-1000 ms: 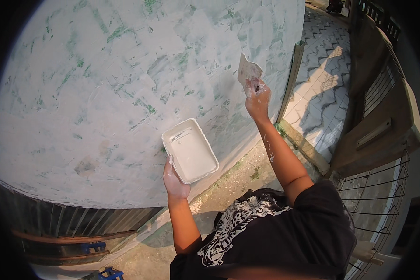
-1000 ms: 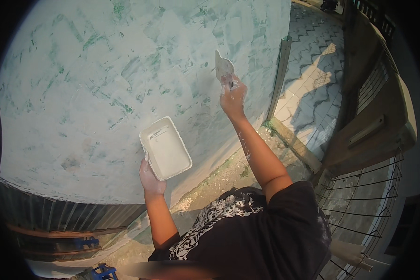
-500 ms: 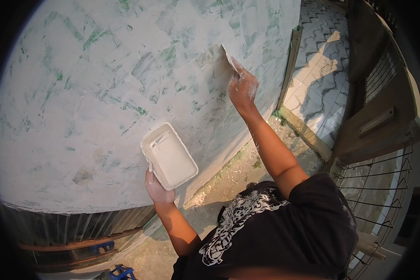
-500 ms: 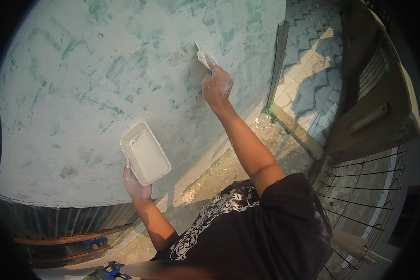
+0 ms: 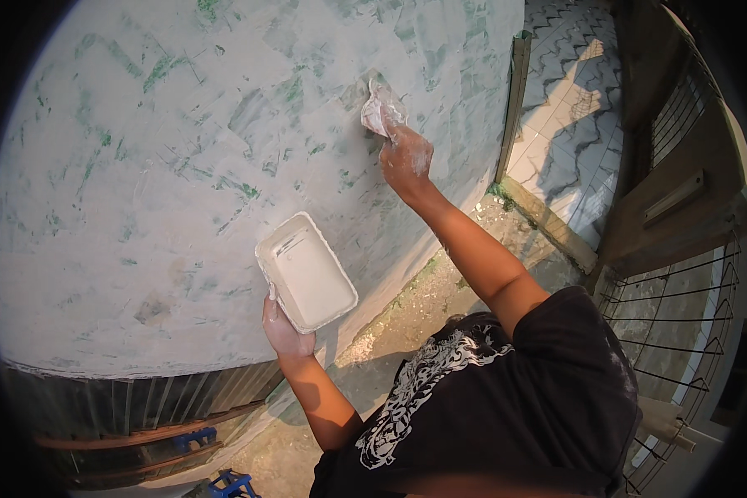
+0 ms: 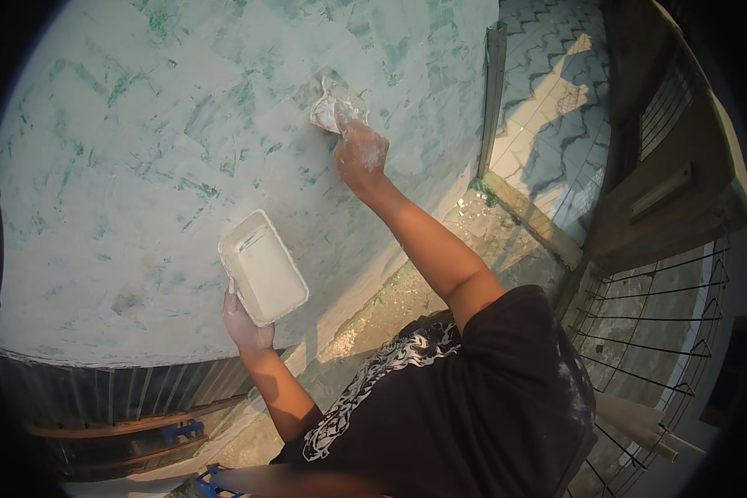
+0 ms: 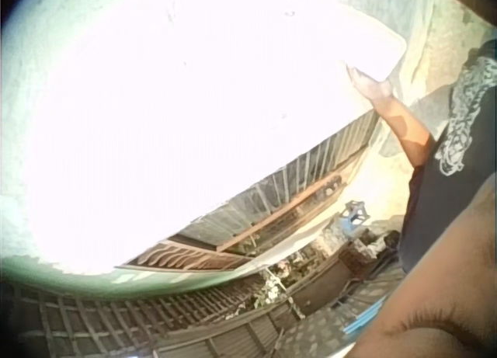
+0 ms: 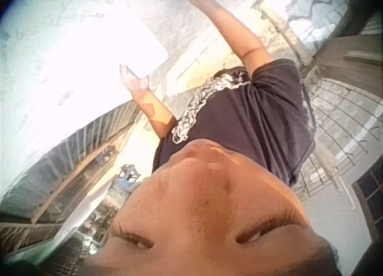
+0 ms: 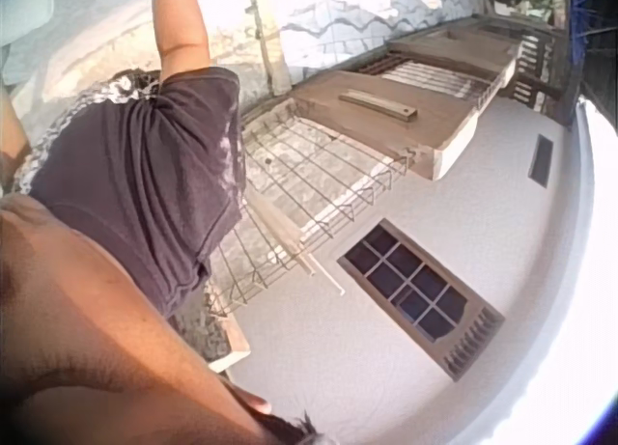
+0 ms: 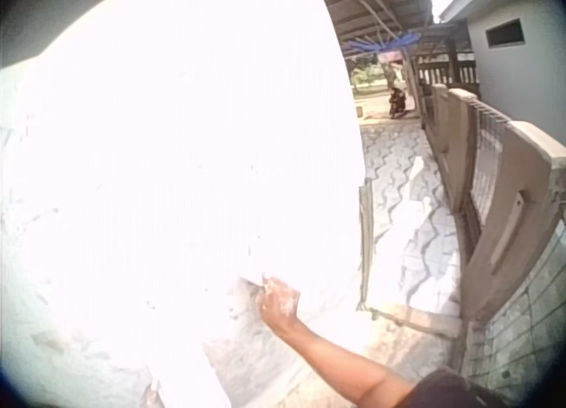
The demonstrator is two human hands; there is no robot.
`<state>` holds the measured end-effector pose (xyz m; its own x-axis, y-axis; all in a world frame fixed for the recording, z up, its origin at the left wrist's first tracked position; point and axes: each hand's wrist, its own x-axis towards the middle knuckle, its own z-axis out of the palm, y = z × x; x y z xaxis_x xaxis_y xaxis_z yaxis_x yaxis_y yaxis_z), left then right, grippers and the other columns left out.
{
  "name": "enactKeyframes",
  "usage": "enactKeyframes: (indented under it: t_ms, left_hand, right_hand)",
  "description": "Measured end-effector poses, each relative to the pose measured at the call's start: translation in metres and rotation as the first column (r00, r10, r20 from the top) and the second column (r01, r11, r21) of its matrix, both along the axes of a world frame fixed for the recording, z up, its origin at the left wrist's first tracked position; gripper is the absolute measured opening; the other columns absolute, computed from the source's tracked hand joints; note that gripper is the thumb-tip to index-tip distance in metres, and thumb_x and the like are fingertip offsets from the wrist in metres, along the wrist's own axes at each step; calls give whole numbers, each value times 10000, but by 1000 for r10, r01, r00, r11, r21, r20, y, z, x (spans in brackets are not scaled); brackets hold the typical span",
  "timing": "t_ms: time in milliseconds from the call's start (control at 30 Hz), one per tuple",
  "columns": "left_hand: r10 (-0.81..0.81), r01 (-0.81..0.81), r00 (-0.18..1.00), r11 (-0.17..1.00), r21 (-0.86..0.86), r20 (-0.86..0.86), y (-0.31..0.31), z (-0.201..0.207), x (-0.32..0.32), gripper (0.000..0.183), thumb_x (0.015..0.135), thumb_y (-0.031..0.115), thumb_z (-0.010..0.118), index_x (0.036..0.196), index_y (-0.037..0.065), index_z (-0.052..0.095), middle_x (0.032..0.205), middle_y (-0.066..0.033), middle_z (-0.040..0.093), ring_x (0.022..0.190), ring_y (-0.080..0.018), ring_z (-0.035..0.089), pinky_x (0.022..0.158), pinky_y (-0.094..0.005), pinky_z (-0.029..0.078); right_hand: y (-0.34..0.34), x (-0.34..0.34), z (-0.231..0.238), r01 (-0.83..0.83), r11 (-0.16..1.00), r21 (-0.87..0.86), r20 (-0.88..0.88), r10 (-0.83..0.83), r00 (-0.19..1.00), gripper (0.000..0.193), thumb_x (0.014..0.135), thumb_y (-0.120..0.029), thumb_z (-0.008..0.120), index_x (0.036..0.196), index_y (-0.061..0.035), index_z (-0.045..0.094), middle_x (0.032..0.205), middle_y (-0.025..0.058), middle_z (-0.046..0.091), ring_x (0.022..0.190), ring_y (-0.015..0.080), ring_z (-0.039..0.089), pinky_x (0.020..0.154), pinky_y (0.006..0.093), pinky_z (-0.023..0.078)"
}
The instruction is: Applying plaster or filler to an exterior wall using a putty knife and a plastic tray.
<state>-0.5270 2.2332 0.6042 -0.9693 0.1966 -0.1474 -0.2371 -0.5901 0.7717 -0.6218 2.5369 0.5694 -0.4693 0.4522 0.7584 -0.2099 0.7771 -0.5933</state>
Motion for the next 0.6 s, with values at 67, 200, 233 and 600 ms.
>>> enactKeyframes:
  t_ms: [67, 200, 233, 600]
  left_hand:
    - [4, -3, 1000, 1000, -11, 11, 0, 0, -3, 418, 1020, 265, 440, 1347, 10, 498, 1283, -131, 607, 1139, -277, 613, 981, -427, 494]
    - [-24, 25, 1000, 999, -25, 20, -5, -8, -7, 451, 1013, 297, 440, 1341, -6, 508, 1284, -131, 614, 1149, -276, 608, 1001, -412, 471]
    - [-27, 27, 999, 999, -26, 17, -4, -9, -6, 451, 1013, 297, 440, 1341, -6, 508, 1284, -131, 614, 1149, -276, 608, 1001, -412, 471]
    - [-11, 11, 1000, 1000, -27, 9, -7, -9, 1, 405, 1024, 266, 447, 1320, -2, 512, 1256, -132, 618, 1130, -268, 617, 971, -418, 501]
  right_hand:
    - [-27, 14, -9, -42, 999, -9, 256, 43, 966, 536, 756, 96, 564, 1263, -65, 635, 987, 183, 705, 870, 370, 687, 744, 418, 561]
    - [-13, 30, -22, -218, 964, 154, 70, 209, 975, 500, 755, 75, 564, 1235, -43, 645, 903, 178, 674, 815, 366, 671, 721, 420, 555]
    - [3, 25, -20, -180, 972, 152, -90, 195, 977, 523, 712, 76, 559, 1215, -31, 655, 758, 151, 648, 708, 361, 653, 668, 425, 550]
    - [-54, 25, -19, -159, 941, 300, 43, 153, 987, 570, 748, -11, 563, 1314, -69, 596, 963, 148, 700, 841, 334, 672, 749, 440, 553]
